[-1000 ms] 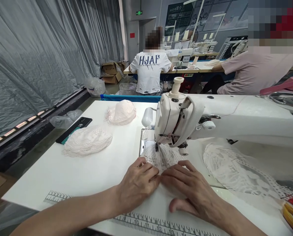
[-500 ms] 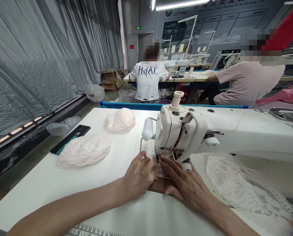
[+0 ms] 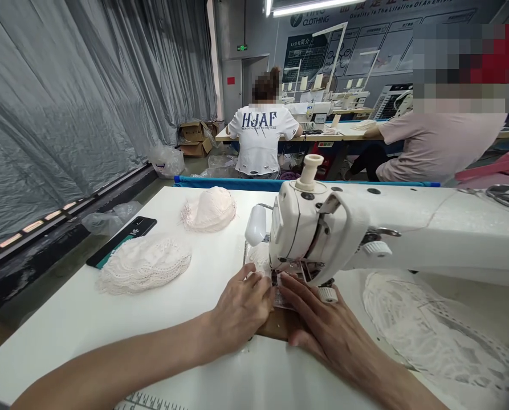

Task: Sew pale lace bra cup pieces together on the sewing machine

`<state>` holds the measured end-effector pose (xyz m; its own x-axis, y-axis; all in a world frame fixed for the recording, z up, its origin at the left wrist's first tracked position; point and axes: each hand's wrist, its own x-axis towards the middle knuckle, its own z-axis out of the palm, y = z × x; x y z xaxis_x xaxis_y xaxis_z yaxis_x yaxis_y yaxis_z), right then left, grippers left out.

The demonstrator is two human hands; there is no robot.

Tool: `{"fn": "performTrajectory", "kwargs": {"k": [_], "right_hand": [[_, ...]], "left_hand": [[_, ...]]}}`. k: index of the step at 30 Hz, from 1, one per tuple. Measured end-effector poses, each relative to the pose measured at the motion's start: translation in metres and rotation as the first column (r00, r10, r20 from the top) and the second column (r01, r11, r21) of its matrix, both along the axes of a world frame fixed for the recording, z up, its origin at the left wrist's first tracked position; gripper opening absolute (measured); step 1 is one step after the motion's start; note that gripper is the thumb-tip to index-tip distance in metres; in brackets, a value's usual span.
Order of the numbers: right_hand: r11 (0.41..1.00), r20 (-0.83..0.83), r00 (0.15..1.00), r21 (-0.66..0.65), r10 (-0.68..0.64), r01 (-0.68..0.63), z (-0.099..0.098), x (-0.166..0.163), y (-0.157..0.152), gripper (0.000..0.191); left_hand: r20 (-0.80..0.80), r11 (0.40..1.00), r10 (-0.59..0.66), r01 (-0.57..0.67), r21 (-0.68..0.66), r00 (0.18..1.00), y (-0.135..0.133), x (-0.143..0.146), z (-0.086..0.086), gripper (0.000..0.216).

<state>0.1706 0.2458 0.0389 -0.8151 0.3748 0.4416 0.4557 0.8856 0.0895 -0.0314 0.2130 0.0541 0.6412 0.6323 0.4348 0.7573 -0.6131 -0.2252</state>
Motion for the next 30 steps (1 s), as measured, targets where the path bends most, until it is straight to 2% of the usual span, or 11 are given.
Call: {"fn": "performTrajectory", "kwargs": {"k": [3,6,14,24,30], "right_hand": [[0.999,-0.041,0.998,0.002,0.040,-0.040,0.003,0.002,-0.005,0.055],[0.997,-0.102,0.993,-0.050,0.058,-0.064,0.007,0.003,-0.010,0.048],[0.995,-0.132,0.989,-0.061,0.071,-0.079,0.013,0.002,-0.012,0.044],[0.998,-0.141,0.990,-0.052,0.025,-0.033,0.011,0.001,-0.013,0.040],[0.998,-0.192,0.980,-0.049,-0.044,0.035,0.003,0.000,-0.011,0.041]], "left_hand": [[-0.007,1.000,-0.011,0.011,0.005,1.000,-0.005,0.002,0.003,0.013],[-0.015,0.999,-0.036,0.037,0.028,0.999,-0.009,0.003,0.004,0.014],[-0.033,0.995,-0.040,0.043,0.091,0.999,-0.013,0.004,-0.007,0.014],[-0.035,0.992,0.010,-0.006,0.127,0.999,-0.009,0.003,-0.004,0.016],[-0.057,0.995,0.053,-0.048,0.085,0.997,-0.004,-0.003,-0.002,0.023]]}}
